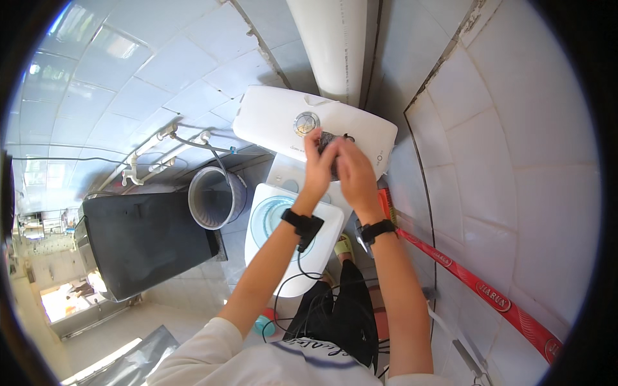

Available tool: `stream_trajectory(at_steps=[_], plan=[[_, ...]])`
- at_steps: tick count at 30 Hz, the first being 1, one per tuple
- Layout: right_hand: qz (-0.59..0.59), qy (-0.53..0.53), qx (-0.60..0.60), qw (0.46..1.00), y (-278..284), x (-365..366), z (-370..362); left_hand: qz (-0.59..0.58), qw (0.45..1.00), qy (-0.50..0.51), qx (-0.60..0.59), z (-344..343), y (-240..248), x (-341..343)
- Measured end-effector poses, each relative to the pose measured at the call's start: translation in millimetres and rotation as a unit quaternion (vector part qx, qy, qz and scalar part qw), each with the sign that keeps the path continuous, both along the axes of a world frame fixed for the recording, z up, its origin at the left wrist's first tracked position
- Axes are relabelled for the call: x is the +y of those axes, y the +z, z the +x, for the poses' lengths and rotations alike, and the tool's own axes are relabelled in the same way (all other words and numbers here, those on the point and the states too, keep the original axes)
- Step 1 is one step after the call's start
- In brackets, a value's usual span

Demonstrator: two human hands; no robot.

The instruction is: Cleaning the exterior of a toilet tank and lid with a rag.

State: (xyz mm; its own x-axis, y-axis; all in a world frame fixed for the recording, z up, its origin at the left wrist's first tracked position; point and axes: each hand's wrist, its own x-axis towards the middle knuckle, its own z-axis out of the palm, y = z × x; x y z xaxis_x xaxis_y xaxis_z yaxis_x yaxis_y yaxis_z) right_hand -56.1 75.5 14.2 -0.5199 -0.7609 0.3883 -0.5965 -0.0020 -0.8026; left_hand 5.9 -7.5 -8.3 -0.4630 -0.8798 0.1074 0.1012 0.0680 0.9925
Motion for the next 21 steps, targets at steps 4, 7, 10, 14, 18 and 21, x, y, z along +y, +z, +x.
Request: stream_trajectory(at_steps=[4,7,10,14,18,21], plan=[[0.108,-0.066,0.194,0.973,-5.6,-22.1,21.8,-0.179,0.968,0.136,-0.112,27.0,-0.2,-59.8],[0.120,-0.097,0.234,0.960,-8.1,-49.7,35.8,-0.312,0.906,0.100,-0.269,28.9,-1.4,-99.0],[0.124,-0.089,0.246,0.957,-9.1,-48.6,33.8,-0.351,0.867,0.056,-0.348,22.8,-0.7,-122.9],[0.170,-0.114,0.265,0.942,-3.0,-0.2,25.5,-0.360,0.828,0.060,-0.425,24.5,-6.5,-124.1],[0.160,-0.136,0.268,0.940,-6.2,23.3,13.8,-0.357,0.839,0.056,-0.406,20.1,-4.5,-122.3],[0.145,-0.165,0.285,0.933,-9.0,-0.9,15.9,-0.356,0.839,0.057,-0.408,18.9,-4.0,-120.2]])
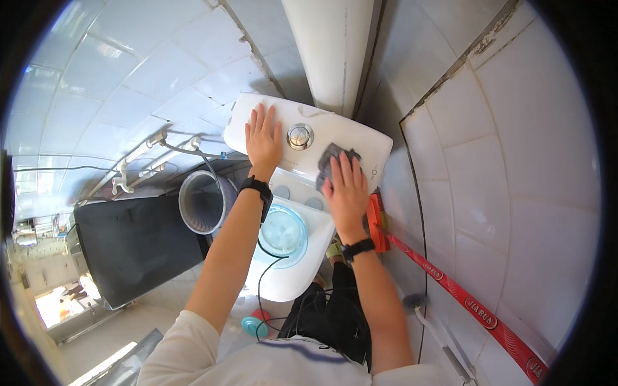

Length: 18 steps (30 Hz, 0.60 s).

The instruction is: Cleaning the exterior of a toilet tank and lid with a rag.

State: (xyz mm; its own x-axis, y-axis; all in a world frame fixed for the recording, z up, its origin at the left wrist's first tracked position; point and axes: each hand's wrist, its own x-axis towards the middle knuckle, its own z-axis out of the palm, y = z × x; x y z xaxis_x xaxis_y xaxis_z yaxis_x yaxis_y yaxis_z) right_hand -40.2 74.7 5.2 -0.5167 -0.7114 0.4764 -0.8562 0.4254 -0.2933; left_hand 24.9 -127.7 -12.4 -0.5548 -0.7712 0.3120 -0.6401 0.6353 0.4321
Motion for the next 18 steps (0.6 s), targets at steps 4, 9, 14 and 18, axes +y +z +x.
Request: stream_trajectory(at_steps=[4,9,14,18], plan=[[-0.033,0.014,-0.017,0.999,-2.7,-59.6,-6.9,-0.017,1.000,-0.001,0.012,1.2,0.4,1.5],[0.000,0.033,-0.022,0.999,5.0,-40.1,-18.7,-0.023,1.000,0.001,0.012,5.4,-1.1,-2.9],[0.041,0.011,-0.010,0.999,6.3,-8.9,-20.8,-0.020,1.000,0.002,0.010,4.6,0.1,-2.9],[0.029,-0.017,0.011,0.999,6.9,-65.9,-26.6,-0.023,1.000,-0.008,0.009,-1.6,0.0,-2.8]])
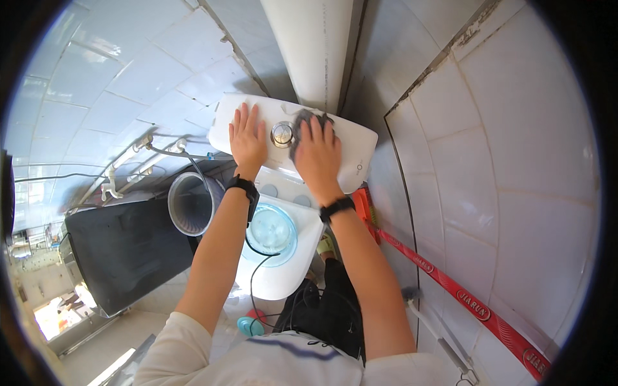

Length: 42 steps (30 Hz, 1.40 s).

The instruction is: Cleaning the exterior of a toilet tank and lid with a rag.

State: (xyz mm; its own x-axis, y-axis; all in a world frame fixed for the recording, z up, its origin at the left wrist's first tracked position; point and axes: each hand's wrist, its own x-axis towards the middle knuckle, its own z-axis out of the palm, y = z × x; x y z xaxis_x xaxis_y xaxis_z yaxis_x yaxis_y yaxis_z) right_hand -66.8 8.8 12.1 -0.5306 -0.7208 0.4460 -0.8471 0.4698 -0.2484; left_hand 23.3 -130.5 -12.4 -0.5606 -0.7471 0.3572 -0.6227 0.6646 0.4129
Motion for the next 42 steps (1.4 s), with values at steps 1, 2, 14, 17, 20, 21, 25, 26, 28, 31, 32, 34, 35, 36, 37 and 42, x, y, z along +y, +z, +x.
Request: stream_trajectory(at_steps=[1,2,14,17,20,21,25,26,28,31,32,34,35,36,37,42], plan=[[0.009,-0.003,0.004,1.000,3.3,-11.3,-1.4,0.000,1.000,-0.001,0.003,-0.2,-1.2,2.7],[0.035,-0.008,0.015,0.999,4.1,-19.1,-4.0,-0.001,1.000,-0.002,0.002,0.5,-1.4,2.1],[0.105,0.149,-0.007,0.983,21.3,20.4,-46.2,0.002,1.000,0.008,0.003,1.5,1.0,5.7],[0.096,0.182,0.006,0.979,20.0,-11.7,-48.8,-0.001,1.000,0.008,0.007,1.2,1.1,4.3],[0.099,0.244,0.068,0.962,19.7,-30.9,-55.5,-0.001,1.000,0.005,0.015,0.3,0.4,4.2],[0.100,0.243,0.068,0.962,17.7,-29.9,-55.3,-0.002,1.000,0.007,0.015,1.1,0.5,3.0],[0.088,0.231,0.081,0.965,20.9,-21.0,-51.9,-0.007,1.000,0.015,0.004,7.1,-1.8,-1.4],[0.102,0.217,0.068,0.969,22.1,-12.4,-49.8,-0.007,1.000,0.015,0.003,7.3,-0.9,-1.0],[0.106,0.208,0.077,0.969,21.2,-3.1,-45.3,-0.005,1.000,0.010,0.017,8.7,0.1,0.0],[0.100,0.196,0.099,0.970,18.1,-10.9,-44.3,-0.003,1.000,0.006,0.022,5.2,1.5,2.1],[0.089,0.199,0.077,0.973,18.4,-19.7,-45.0,-0.002,1.000,0.005,0.023,2.9,1.6,3.3],[0.073,0.196,0.058,0.976,17.7,-29.7,-44.1,0.021,0.999,0.001,0.029,-3.1,1.9,6.1],[0.072,0.199,0.056,0.976,17.4,-29.7,-41.7,0.020,0.999,0.004,0.026,-0.2,1.6,4.7],[0.065,0.195,0.049,0.977,17.6,-26.7,-40.7,0.017,0.999,0.002,0.027,1.6,1.2,3.5],[0.059,0.190,0.043,0.979,18.1,-22.0,-40.2,0.015,0.999,0.000,0.028,3.1,0.6,3.2],[0.109,0.153,0.029,0.982,23.9,26.3,-32.0,0.006,1.000,0.011,0.021,7.1,0.5,0.8]])
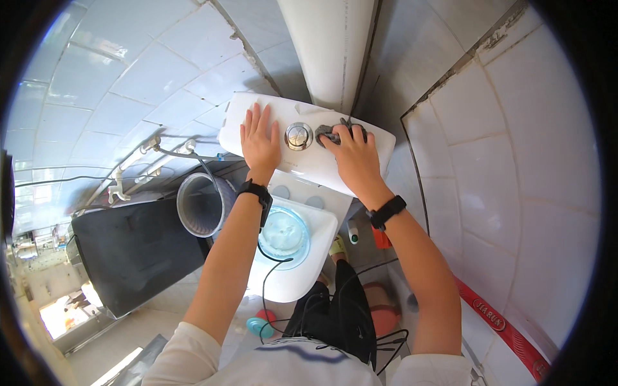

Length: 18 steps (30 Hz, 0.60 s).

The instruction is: Cleaning the exterior of a toilet tank and lid with a rag.

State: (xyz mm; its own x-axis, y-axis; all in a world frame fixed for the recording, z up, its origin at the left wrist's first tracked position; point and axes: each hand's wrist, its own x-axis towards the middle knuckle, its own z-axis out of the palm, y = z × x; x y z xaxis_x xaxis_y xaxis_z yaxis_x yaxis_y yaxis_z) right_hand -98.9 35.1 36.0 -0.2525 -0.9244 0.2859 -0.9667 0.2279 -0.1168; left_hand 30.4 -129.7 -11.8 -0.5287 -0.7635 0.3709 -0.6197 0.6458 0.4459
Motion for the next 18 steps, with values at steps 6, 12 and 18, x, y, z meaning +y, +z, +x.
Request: stream_trajectory(at_steps=[6,12,18], plan=[[-0.005,-0.080,0.015,0.997,0.1,-17.0,-28.5,-0.009,1.000,-0.007,0.013,-6.6,0.0,2.3],[0.014,-0.076,-0.008,0.997,-7.7,12.1,27.7,-0.013,1.000,-0.001,0.012,-1.9,0.0,-0.2],[0.023,-0.115,-0.020,0.993,2.8,19.6,4.4,-0.008,1.000,-0.005,0.009,-1.7,-1.5,-0.1]])
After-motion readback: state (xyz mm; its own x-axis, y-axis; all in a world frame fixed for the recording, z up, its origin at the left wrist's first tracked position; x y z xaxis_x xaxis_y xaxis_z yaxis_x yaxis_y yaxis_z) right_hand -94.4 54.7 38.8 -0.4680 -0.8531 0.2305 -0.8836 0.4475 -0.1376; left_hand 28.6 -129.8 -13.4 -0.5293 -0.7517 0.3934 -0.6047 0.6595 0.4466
